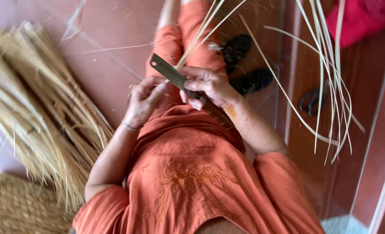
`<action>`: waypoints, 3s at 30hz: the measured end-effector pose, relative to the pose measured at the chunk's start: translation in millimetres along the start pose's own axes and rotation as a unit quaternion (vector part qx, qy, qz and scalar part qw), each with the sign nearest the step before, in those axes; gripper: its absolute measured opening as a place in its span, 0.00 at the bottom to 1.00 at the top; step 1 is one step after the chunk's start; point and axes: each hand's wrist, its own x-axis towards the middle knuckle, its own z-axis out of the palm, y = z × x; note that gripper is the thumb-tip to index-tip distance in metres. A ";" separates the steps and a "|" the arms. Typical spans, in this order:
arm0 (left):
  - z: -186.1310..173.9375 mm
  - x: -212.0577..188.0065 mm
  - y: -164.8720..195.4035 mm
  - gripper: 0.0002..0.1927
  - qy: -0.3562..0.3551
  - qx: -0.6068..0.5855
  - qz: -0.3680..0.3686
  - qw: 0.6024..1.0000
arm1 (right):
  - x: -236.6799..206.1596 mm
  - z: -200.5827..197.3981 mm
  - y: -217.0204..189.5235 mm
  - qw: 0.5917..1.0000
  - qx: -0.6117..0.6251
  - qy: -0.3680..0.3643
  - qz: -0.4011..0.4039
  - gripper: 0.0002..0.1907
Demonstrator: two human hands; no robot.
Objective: The person sits on the floor and uses a small knife to split thin stalks lengthwise, working one stalk at a time and setting split halves aside. They then gather the split stalks into a bundle and align the bundle by hand.
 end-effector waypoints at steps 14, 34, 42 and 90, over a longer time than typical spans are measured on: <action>40.0 20.1 35.1 0.03 -0.080 -0.120 -0.003 0.990 | -266.2 -158.5 74.3 0.791 -0.226 0.554 -0.127 0.11; 81.7 36.7 78.1 0.08 -0.106 -0.106 0.067 0.986 | -522.2 -169.4 221.3 0.355 -0.443 0.787 0.243 0.15; 95.9 22.7 111.7 0.08 -0.028 -0.130 0.133 0.982 | -403.7 -189.6 165.6 0.434 -0.550 0.713 0.004 0.04; 84.5 120.6 58.6 0.13 0.017 -0.030 0.094 0.995 | -224.6 -337.3 -153.3 0.493 0.294 0.809 -0.125 0.10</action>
